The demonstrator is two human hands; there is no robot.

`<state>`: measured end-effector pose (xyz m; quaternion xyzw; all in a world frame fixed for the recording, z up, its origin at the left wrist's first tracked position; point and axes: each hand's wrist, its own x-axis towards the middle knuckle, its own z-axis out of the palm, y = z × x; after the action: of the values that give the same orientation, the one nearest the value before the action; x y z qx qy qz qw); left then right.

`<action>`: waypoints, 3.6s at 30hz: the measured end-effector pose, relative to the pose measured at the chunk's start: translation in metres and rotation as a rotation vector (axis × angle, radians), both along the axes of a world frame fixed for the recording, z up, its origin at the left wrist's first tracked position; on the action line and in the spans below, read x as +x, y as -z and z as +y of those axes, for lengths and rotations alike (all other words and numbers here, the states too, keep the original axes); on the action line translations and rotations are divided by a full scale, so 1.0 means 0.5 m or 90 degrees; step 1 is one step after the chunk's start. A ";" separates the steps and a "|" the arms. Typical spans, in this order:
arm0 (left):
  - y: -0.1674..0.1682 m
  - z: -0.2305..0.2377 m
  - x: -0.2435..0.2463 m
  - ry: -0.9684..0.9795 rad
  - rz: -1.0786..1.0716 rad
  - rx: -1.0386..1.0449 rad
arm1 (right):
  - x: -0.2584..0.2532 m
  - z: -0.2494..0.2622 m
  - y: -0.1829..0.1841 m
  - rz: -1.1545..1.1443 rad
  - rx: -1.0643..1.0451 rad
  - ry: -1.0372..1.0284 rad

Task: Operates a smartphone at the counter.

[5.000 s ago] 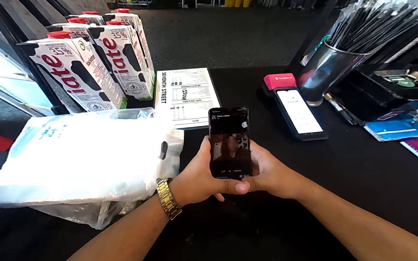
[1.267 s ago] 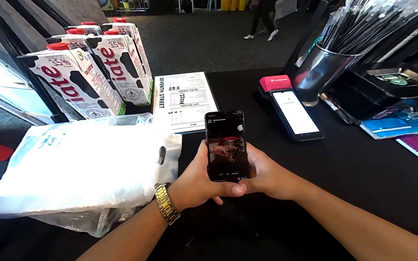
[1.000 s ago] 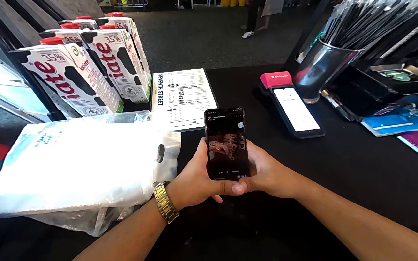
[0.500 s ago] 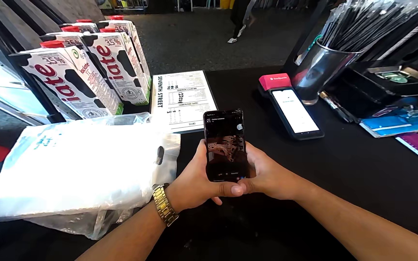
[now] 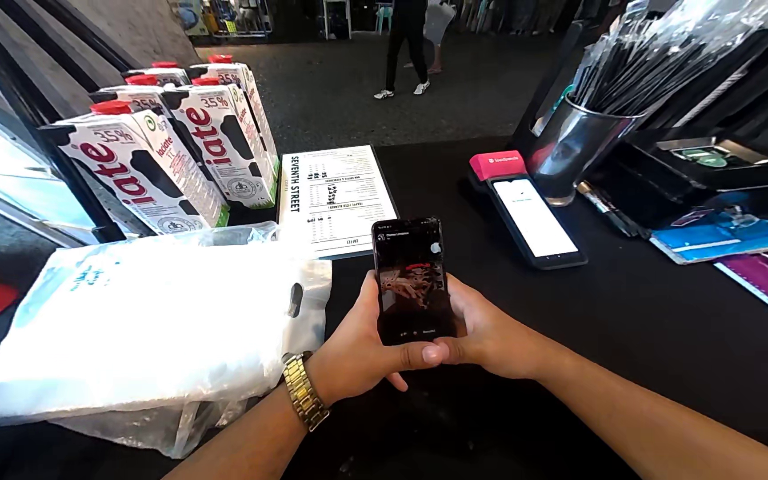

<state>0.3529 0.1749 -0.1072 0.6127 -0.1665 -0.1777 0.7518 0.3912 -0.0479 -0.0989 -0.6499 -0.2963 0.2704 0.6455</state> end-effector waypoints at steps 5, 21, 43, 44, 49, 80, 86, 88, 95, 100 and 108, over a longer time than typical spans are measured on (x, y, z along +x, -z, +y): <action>-0.001 -0.002 0.000 -0.001 -0.018 -0.004 | 0.002 0.000 0.002 -0.013 0.012 -0.006; 0.004 -0.002 -0.002 -0.009 -0.029 -0.012 | 0.001 0.000 0.004 0.115 0.054 0.058; 0.010 -0.004 0.000 -0.003 -0.058 -0.004 | -0.005 0.005 -0.003 0.099 0.062 0.056; 0.010 -0.004 0.000 -0.004 -0.061 -0.003 | -0.004 0.005 -0.003 0.098 0.062 0.055; 0.009 -0.004 0.001 0.000 -0.060 -0.012 | -0.004 0.005 -0.003 0.114 0.060 0.073; 0.005 -0.005 0.000 -0.014 -0.024 0.019 | -0.004 0.002 -0.006 0.122 0.016 0.093; 0.000 -0.003 -0.002 -0.001 -0.024 0.012 | -0.005 0.004 -0.004 0.121 0.023 0.075; 0.001 -0.004 -0.001 0.001 -0.026 0.010 | -0.004 0.002 -0.007 0.120 0.023 0.075; -0.003 -0.003 -0.004 -0.007 -0.016 0.017 | -0.004 0.004 -0.005 0.124 0.027 0.077; 0.000 -0.001 -0.004 -0.013 -0.018 0.021 | -0.003 0.005 -0.003 0.126 0.017 0.076; 0.004 -0.001 -0.004 -0.010 -0.019 0.026 | -0.004 0.004 -0.005 0.133 0.016 0.066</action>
<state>0.3510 0.1743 -0.1093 0.6318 -0.1696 -0.1660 0.7379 0.3892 -0.0460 -0.0965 -0.6245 -0.1969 0.2993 0.6940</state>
